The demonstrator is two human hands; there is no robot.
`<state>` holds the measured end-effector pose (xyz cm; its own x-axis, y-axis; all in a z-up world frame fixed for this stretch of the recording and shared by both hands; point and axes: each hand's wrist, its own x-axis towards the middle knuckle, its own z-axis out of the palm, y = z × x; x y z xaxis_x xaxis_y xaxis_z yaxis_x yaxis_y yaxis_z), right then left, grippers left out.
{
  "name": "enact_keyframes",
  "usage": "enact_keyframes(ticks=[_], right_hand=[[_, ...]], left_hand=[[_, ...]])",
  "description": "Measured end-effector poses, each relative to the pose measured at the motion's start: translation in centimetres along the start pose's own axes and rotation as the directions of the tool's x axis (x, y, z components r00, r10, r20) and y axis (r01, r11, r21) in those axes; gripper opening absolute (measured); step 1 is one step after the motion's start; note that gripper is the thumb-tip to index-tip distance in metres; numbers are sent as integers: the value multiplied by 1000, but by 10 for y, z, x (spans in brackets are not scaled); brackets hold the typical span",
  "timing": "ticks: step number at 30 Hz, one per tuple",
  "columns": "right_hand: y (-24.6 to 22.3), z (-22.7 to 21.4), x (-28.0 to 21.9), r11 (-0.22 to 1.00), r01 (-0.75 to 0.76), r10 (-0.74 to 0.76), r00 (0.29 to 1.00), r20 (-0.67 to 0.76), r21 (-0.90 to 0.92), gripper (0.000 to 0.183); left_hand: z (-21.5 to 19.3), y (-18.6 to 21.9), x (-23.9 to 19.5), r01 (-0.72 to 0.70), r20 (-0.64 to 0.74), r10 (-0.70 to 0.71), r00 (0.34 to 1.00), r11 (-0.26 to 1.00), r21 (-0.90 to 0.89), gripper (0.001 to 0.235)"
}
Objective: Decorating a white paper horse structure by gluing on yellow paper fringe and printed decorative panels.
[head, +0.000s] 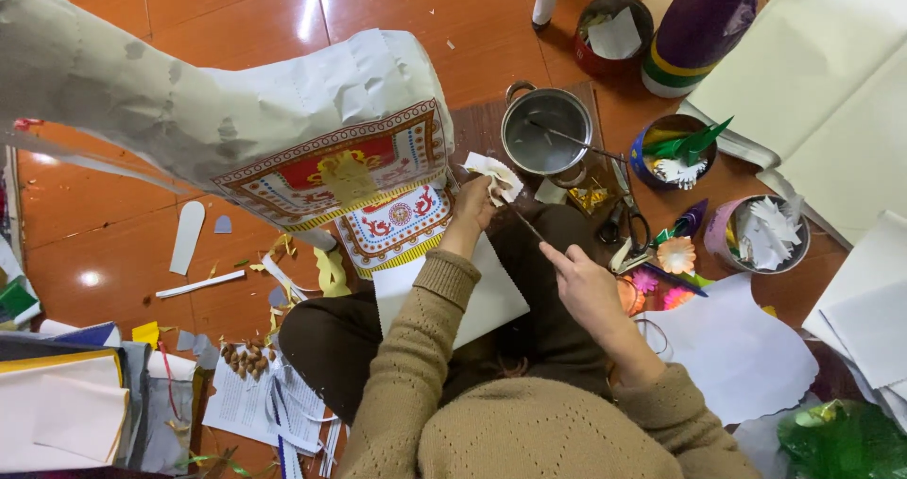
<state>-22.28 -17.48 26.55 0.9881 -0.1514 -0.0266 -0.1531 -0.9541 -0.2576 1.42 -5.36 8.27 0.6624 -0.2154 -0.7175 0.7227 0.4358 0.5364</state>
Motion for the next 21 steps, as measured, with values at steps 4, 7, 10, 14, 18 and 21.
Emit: enact_keyframes(ticks=[4, 7, 10, 14, 18, 21], right_hand=[[6, 5, -4, 995, -16, 15, 1000, 15, 99, 47], [8, 10, -5, 985, -35, 33, 999, 13, 167, 41], [3, 12, -3, 958, -7, 8, 1000, -3, 286, 42], [8, 11, -5, 930, -26, 29, 1000, -1, 366, 44], [5, -12, -3, 891, -9, 14, 1000, -8, 454, 41], [41, -11, 10, 879, -228, 201, 974, 109, 420, 43]], left_hand=[[-8, 1, 11, -90, -8, 90, 996, 994, 55, 41], [-13, -3, 18, -75, -11, 75, 997, 996, 43, 36], [-11, -3, 28, -152, -8, 154, 988, 981, 118, 36], [6, 21, -12, -162, -30, 168, 985, 976, 146, 34], [-4, 18, 7, -191, 6, 193, 981, 966, 174, 39], [0, 30, 1, -170, 9, 169, 986, 984, 52, 44]])
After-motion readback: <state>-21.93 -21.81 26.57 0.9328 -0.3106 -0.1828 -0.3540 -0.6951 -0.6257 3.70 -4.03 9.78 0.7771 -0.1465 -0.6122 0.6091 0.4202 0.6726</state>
